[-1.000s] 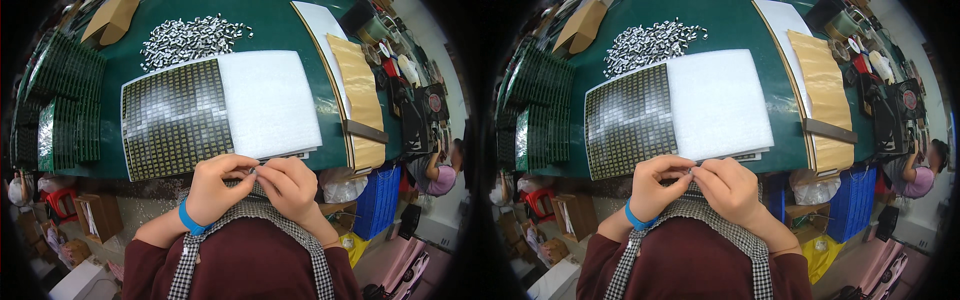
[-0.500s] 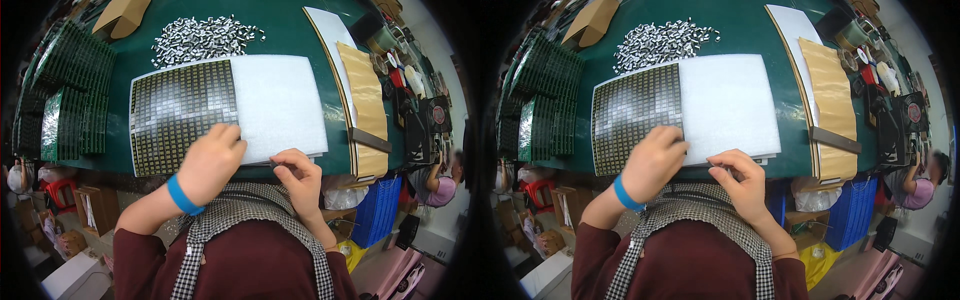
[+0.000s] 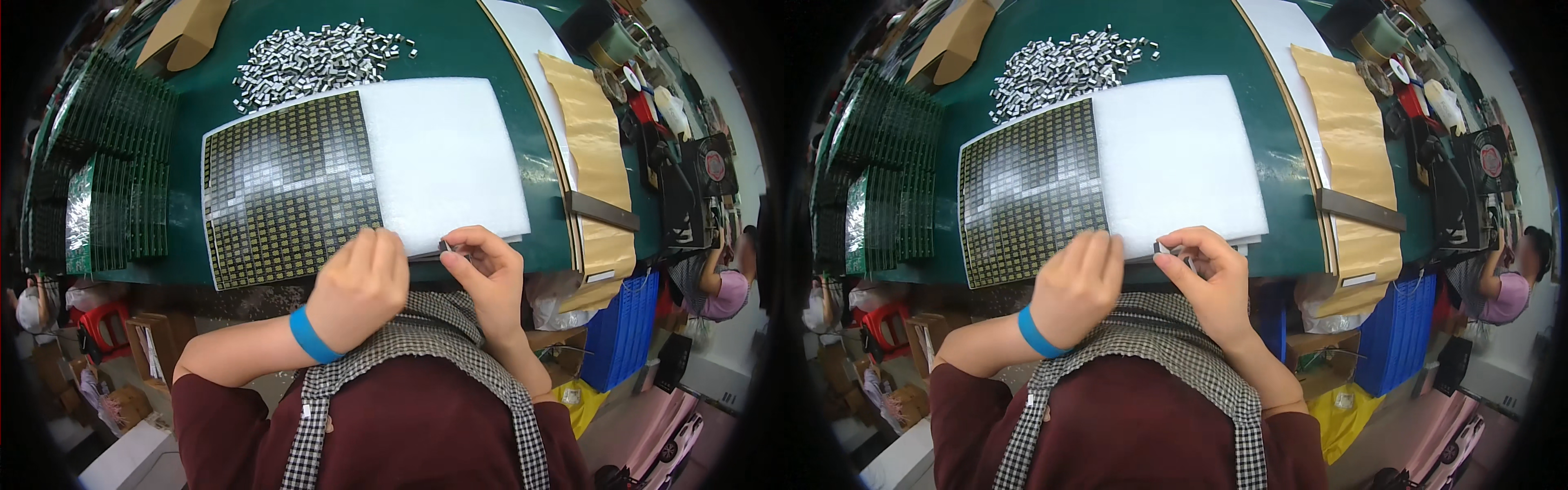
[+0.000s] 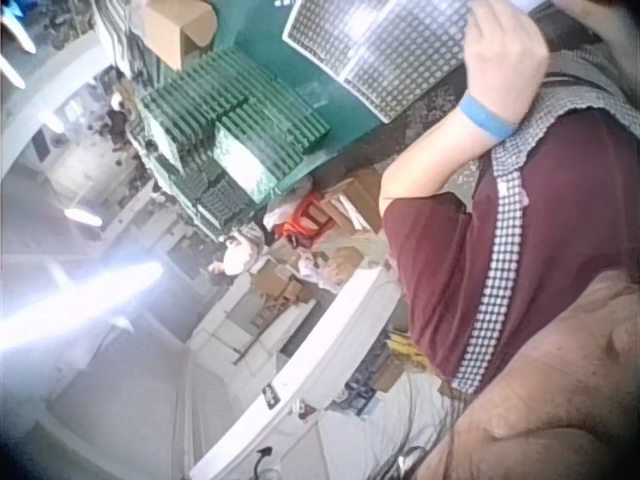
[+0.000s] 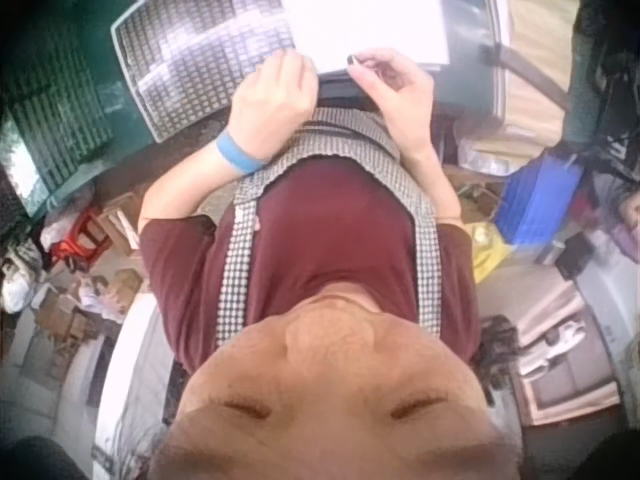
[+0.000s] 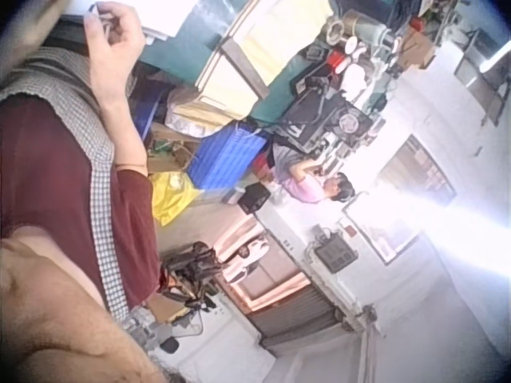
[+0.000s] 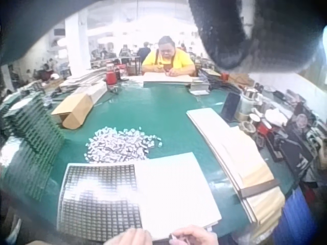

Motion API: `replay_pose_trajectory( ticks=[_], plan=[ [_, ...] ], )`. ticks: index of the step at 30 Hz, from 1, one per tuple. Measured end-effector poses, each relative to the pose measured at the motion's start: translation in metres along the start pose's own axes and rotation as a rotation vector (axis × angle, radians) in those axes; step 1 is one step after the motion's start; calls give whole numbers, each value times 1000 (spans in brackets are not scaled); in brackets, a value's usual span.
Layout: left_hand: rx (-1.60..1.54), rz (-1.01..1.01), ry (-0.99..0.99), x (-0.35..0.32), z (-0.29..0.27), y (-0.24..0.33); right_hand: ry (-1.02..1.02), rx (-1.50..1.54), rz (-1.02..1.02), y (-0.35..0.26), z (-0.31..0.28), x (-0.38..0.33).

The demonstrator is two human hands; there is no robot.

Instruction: The person picks up small silver rectangular components from a pile on a green table and places them onto a white foam sheet. They use a small black tool to press or adjust the components on the foam. The person repeats this process, handling the components one at a time.

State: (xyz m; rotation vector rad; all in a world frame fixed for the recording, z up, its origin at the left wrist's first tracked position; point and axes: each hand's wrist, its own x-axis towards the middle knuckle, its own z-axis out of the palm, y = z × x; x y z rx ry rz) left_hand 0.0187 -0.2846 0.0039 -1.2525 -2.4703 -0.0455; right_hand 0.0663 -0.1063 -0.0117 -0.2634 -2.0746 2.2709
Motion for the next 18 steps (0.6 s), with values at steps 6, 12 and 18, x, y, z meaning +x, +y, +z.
replay_pose_trajectory(
  ticks=[6, 12, 18],
  plan=[
    [192, 246, -89, 2, 0, -8, 16, -11, 26, 4, -2, 1],
    [161, 296, -18, 0, 3, -14, 45, 33, 65, 1, 0, 3],
    [-566, -94, -155, 5, -17, -30, 28, -36, -13, 9, -3, 3]
  ],
)
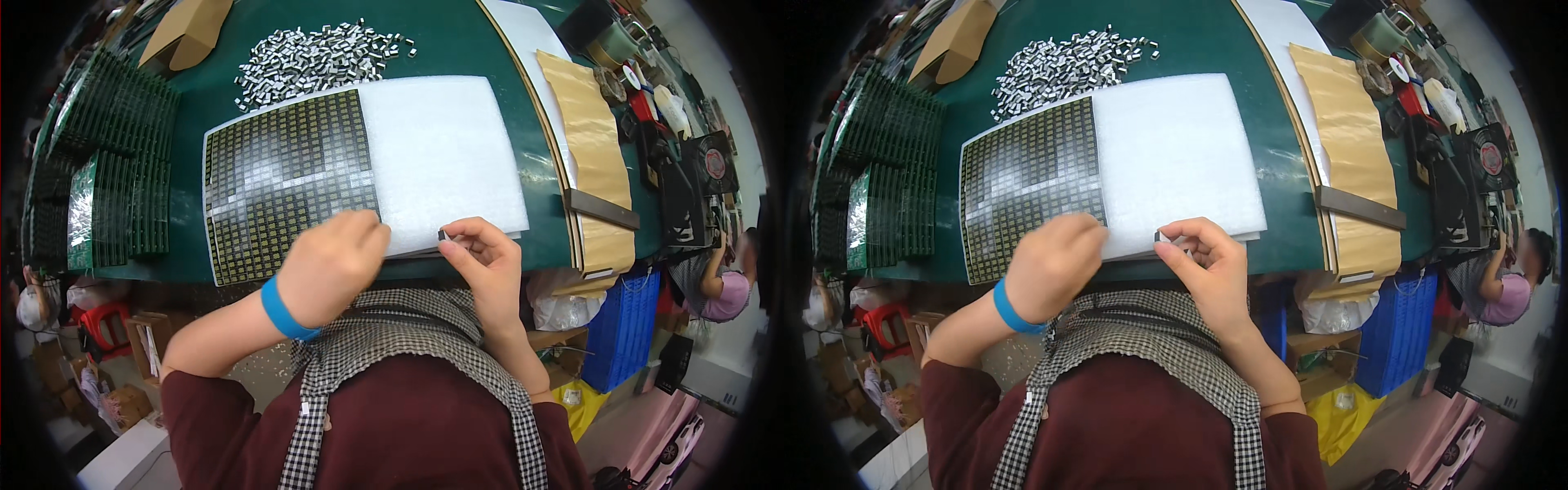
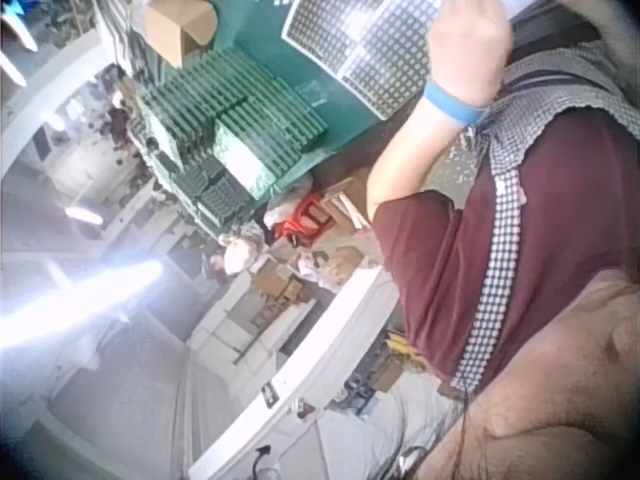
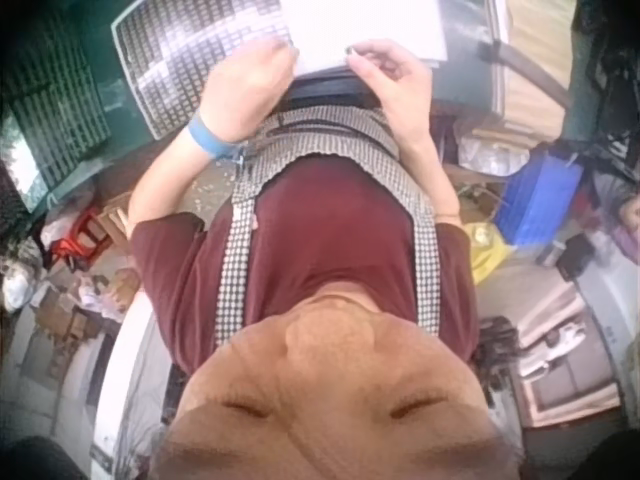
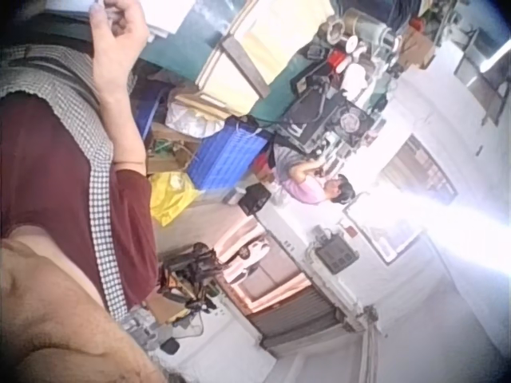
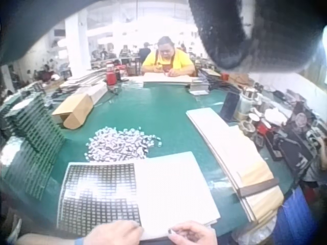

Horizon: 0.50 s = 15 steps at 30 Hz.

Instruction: The person picks up small silver rectangular components from a pile on a green table and places them onto a white foam sheet. They use a small black tool to press or adjust the components on the foam. The person repeats this process, handling the components one at a time.

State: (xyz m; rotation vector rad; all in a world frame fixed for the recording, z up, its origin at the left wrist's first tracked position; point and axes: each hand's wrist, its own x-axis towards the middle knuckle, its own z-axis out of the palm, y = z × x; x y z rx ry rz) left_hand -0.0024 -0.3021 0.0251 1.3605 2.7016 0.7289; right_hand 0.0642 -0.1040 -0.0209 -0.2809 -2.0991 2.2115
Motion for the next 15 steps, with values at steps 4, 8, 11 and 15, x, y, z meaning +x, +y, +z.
replay_pose_trajectory(
  ticks=[4, 8, 11, 15],
  plan=[
    [-1173, -509, 40, 0, -3, -3, -50, -352, -445, -15, 7, -2],
    [-1597, -593, -14, -5, 13, -10, -57, -376, -486, -23, 11, -4],
    [-1645, -595, -24, -5, 16, -8, -64, -388, -456, -22, 11, -5],
    [-1667, -589, -37, -3, 19, -7, -84, -335, -448, -19, 12, -4]
  ],
)
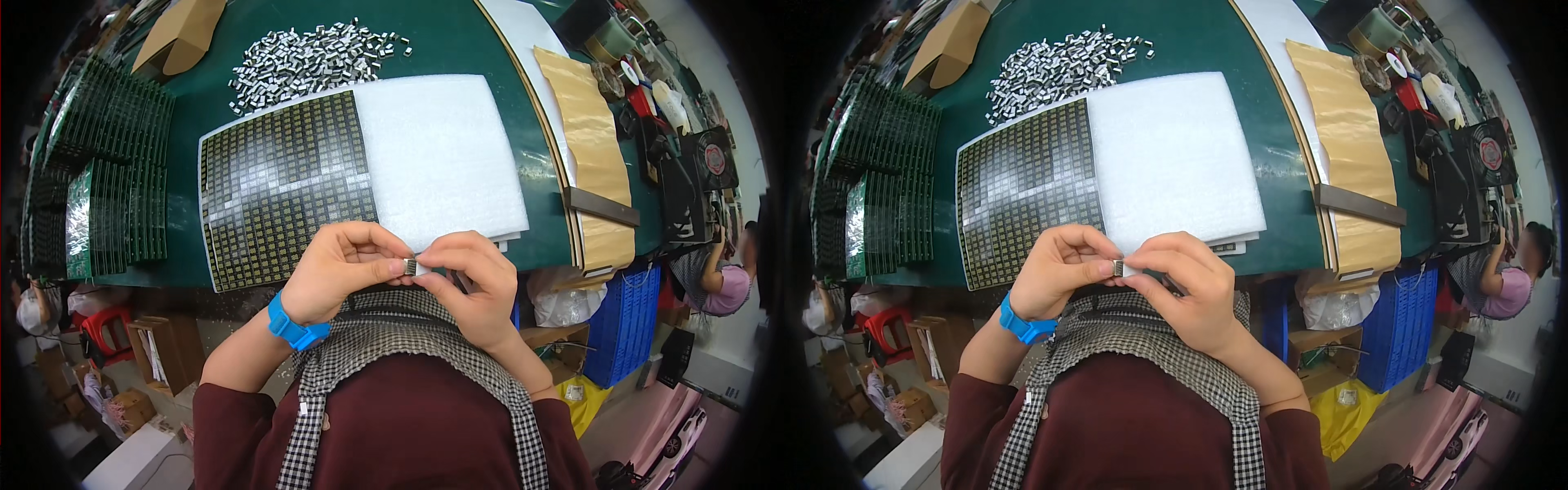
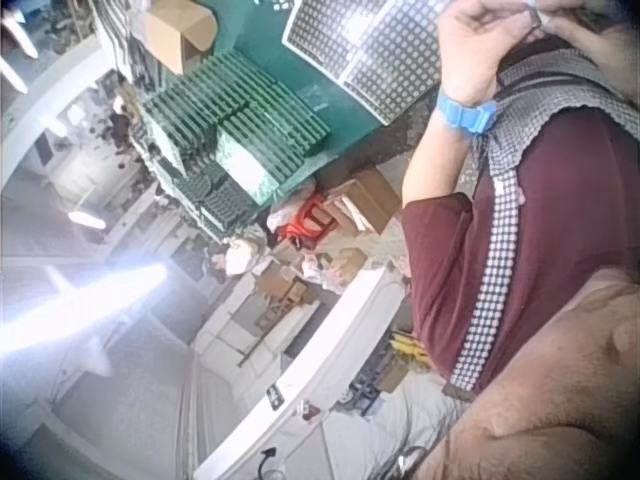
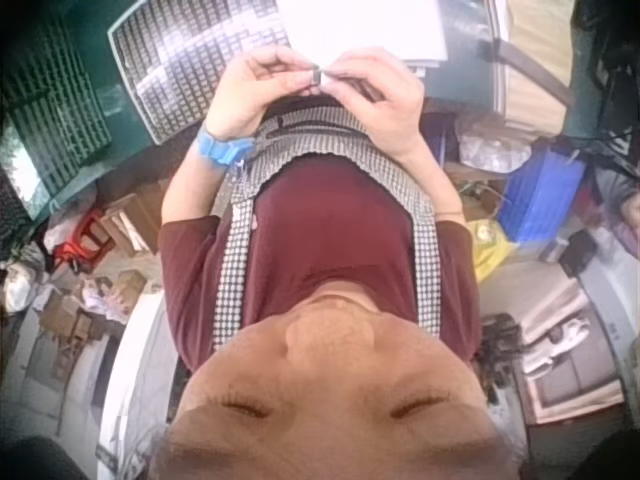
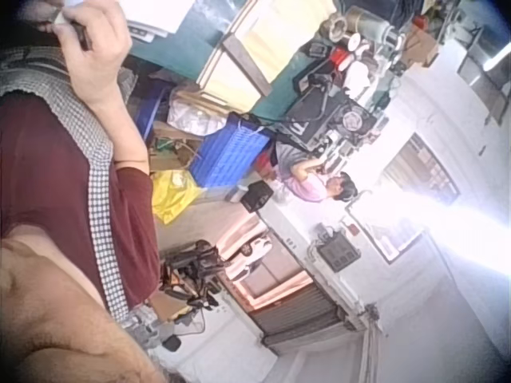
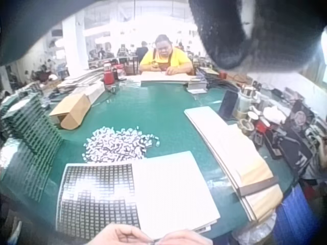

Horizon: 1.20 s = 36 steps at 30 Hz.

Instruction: The person picks up small silver rectangular components from a pile on a green table and places them onto a white foam sheet. They use a small black tool to press or adjust the components on the foam. The person repeats this process, handling the components one at a time.

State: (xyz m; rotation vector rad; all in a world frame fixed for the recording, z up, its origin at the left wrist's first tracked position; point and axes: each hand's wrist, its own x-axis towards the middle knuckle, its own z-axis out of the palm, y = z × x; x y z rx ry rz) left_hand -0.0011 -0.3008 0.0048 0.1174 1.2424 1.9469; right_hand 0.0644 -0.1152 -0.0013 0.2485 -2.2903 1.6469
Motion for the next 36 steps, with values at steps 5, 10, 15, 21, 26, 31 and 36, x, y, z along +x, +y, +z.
replay_pose_trajectory(
  ticks=[5, 10, 15, 21, 26, 31, 36],
  plan=[
    [3, 8, -3, 1, 1, -1, -24, 37, 38, 0, 0, 0],
    [156, -15, 45, -2, 4, 2, -16, -81, -40, 0, 1, -1],
    [596, 171, 148, -7, 22, 2, -27, -329, -241, 1, 4, -1],
    [438, 84, 115, -2, 5, 17, -97, 79, 100, 0, -2, 0],
    [1275, 629, 522, 11, -14, 46, -41, 505, 438, 6, 0, -5],
    [1676, 445, 93, -25, -4, 32, -6, 499, 549, 9, -1, -4],
    [2158, 874, 68, -29, -2, -12, -8, 479, 503, 9, 2, -1]
  ],
)
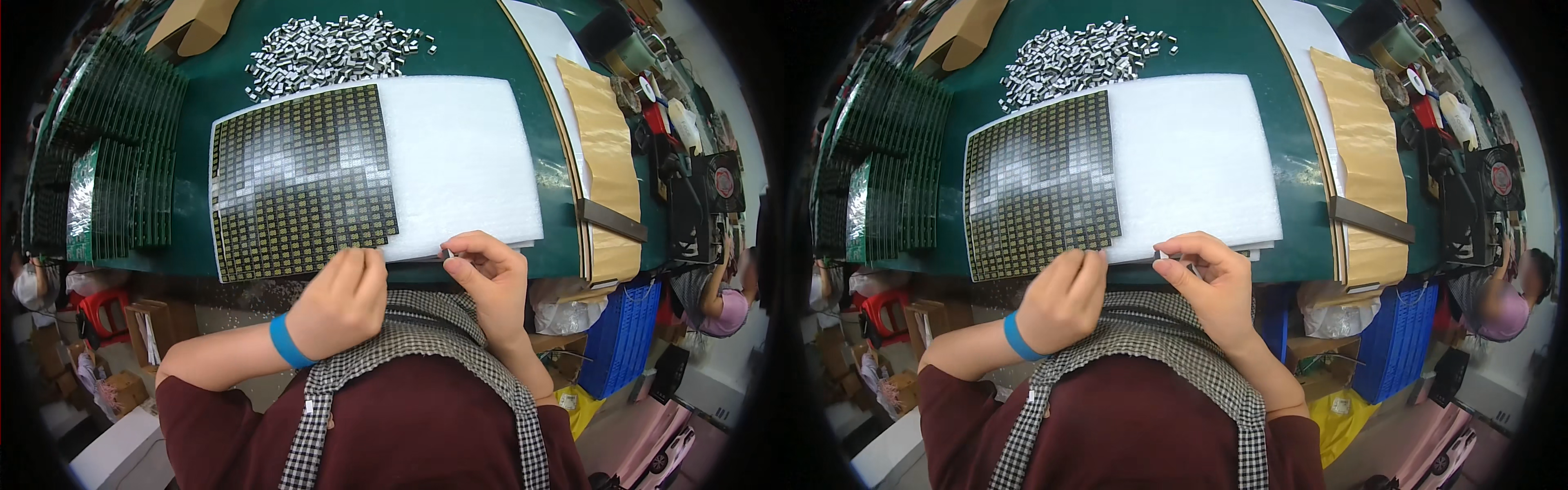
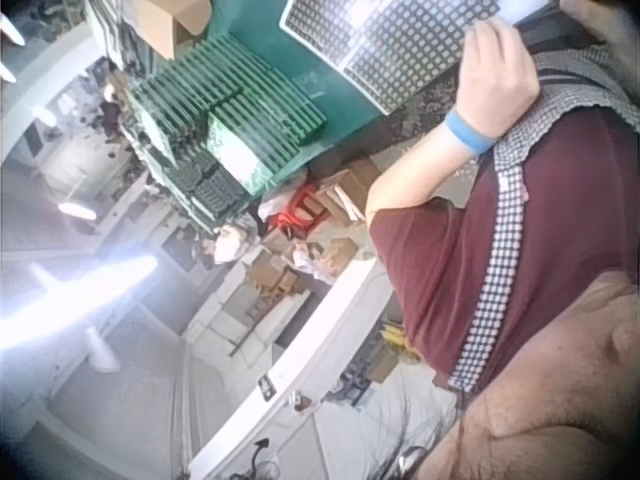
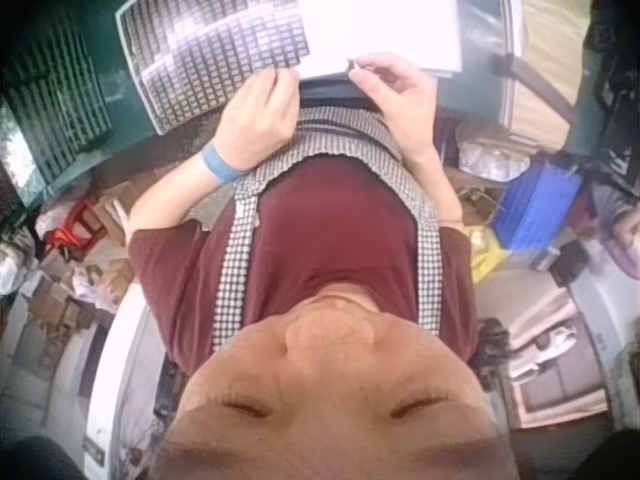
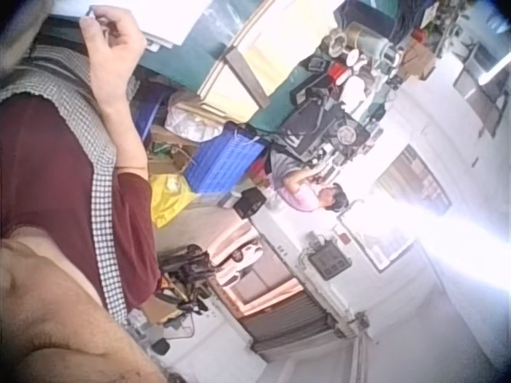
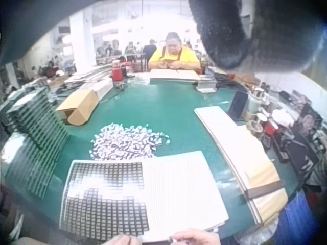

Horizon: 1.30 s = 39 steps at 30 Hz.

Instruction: The person picks up small silver rectangular components from a pile on a green table and places them onto a white foam sheet. They use a small black tool to press or adjust the components on the foam. The person repeats this process, handling the components one at a time.

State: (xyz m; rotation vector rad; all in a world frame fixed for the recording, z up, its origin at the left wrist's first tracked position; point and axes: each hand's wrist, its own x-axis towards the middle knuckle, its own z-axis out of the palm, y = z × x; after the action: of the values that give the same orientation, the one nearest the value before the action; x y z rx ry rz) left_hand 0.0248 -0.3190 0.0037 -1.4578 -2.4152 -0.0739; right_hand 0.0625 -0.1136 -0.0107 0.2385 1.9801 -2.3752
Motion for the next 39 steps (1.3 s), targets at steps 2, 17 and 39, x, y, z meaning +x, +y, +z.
replay_pose_trajectory(
  ticks=[2, 17, 39],
  plan=[
    [159, 107, 63, -2, 6, 2, -6, -43, -54, 2, 0, 1],
    [109, 82, 37, 3, 0, -1, 50, -208, -110, 13, 0, 2],
    [-2224, -909, -48, 19, 5, -5, -7, -495, -680, 3, 5, -3]
  ],
)
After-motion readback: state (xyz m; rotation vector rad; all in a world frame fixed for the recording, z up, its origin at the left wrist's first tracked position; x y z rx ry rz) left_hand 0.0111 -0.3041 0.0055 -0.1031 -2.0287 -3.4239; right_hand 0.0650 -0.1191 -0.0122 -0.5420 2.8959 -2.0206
